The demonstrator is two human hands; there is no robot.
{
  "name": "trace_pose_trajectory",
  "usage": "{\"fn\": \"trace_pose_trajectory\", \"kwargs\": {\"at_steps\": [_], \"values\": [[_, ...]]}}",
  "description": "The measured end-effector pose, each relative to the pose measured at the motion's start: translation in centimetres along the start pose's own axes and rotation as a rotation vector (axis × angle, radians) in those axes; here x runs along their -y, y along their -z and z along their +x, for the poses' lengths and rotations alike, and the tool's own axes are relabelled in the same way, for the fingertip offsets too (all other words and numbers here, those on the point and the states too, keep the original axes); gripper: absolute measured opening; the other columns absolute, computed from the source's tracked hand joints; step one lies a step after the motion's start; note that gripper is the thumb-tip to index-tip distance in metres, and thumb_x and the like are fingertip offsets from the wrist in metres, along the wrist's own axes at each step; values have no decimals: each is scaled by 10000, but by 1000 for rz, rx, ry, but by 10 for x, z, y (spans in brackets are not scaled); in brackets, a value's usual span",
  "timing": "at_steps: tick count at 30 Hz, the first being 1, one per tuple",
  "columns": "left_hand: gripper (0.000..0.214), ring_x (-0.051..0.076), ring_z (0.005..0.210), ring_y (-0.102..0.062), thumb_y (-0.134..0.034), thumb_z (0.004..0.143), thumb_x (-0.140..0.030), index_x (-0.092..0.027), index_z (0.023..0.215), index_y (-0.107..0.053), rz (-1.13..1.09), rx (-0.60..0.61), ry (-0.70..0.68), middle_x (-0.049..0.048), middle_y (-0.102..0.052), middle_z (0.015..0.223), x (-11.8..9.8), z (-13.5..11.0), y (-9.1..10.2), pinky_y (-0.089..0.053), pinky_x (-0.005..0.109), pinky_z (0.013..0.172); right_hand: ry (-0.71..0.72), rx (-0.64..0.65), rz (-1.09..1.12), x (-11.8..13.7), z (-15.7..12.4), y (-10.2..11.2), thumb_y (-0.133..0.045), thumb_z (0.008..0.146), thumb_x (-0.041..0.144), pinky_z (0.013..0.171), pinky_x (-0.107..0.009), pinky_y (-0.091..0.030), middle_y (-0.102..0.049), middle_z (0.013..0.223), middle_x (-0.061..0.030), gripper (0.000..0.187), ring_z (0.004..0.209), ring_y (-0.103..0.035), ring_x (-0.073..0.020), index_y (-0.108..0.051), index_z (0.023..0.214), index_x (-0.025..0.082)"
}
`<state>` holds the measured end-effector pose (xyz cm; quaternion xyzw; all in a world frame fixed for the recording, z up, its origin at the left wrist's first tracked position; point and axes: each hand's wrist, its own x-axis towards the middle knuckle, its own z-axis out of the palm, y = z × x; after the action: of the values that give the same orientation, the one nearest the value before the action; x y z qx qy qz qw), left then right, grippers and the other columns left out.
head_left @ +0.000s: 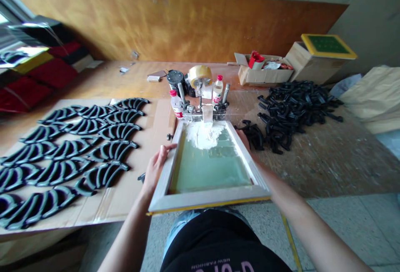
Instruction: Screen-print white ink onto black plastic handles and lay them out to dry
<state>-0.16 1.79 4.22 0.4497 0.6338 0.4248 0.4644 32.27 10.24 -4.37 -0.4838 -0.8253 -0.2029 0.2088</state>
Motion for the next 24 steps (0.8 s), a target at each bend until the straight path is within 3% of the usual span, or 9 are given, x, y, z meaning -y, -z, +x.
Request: {"fn": "trace_pose_trajectory", "kwargs": {"at_steps": [2,3,4,6,9,12,17,20,24], "values": [[691,172,735,-617,-539,792,-698,-187,1243,-650,55,42,62,48,-712,935,31,-6,-1,-466,248,640,-262,-19,134,-15,18,4,-450,982,203,928,-347,-512,-712,827,-68,290,845,-665,-166,-719,959,96],[717,173,724,-616,-560,788,-681,-204,1322,-593,63,51,89,42,-710,912,45,-7,-4,-465,252,640,-324,-33,194,-17,32,5,-552,926,182,941,-346,-509,-702,1030,-119,249,976,-651,-200,-684,1123,106],[746,173,715,-615,-578,787,-661,-222,1388,-527,74,51,108,33,-705,885,57,-6,-7,-465,256,643,-350,-29,284,-15,46,5,-628,875,180,984,-371,-486,-645,1194,-144,377,1096,-608,-230,-621,1248,131],[772,175,719,-620,-594,793,-624,-251,1451,-443,129,37,125,17,-698,851,75,-2,-12,-467,264,662,-248,47,426,-1,76,3,-691,822,183,1042,-423,-430,-564,1309,-142,529,1210,-525,-263,-545,1330,174],[721,187,764,-644,-593,804,-587,-248,1429,-473,204,13,130,24,-707,872,87,5,-16,-480,280,699,-96,279,448,28,103,-4,-656,844,164,950,-393,-454,-639,1096,-123,296,1083,-564,-260,-621,1137,151],[683,211,805,-667,-607,795,-560,-233,1387,-518,170,-1,138,47,-721,915,89,6,-16,-503,300,708,-57,408,369,53,94,-5,-579,880,138,858,-364,-453,-649,960,-137,118,952,-578,-253,-624,986,114],[624,248,905,-677,-641,773,-533,-216,1308,-584,83,-61,123,78,-728,978,92,2,-19,-527,334,763,239,411,421,64,51,20,-514,835,62,763,-329,-434,-646,905,-114,150,892,-557,-234,-621,904,141],[626,251,924,-676,-621,785,-556,-207,1304,-585,100,-43,122,87,-726,994,94,2,-20,-528,339,777,417,407,550,55,48,33,-546,813,67,742,-302,-426,-642,848,-69,135,850,-556,-207,-630,835,171],[677,236,886,-679,-568,812,-600,-206,1361,-536,155,-5,146,92,-722,1011,89,2,-18,-519,311,734,300,348,528,51,52,27,-555,854,105,736,-292,-429,-641,853,-56,117,863,-558,-201,-640,831,180]]}}
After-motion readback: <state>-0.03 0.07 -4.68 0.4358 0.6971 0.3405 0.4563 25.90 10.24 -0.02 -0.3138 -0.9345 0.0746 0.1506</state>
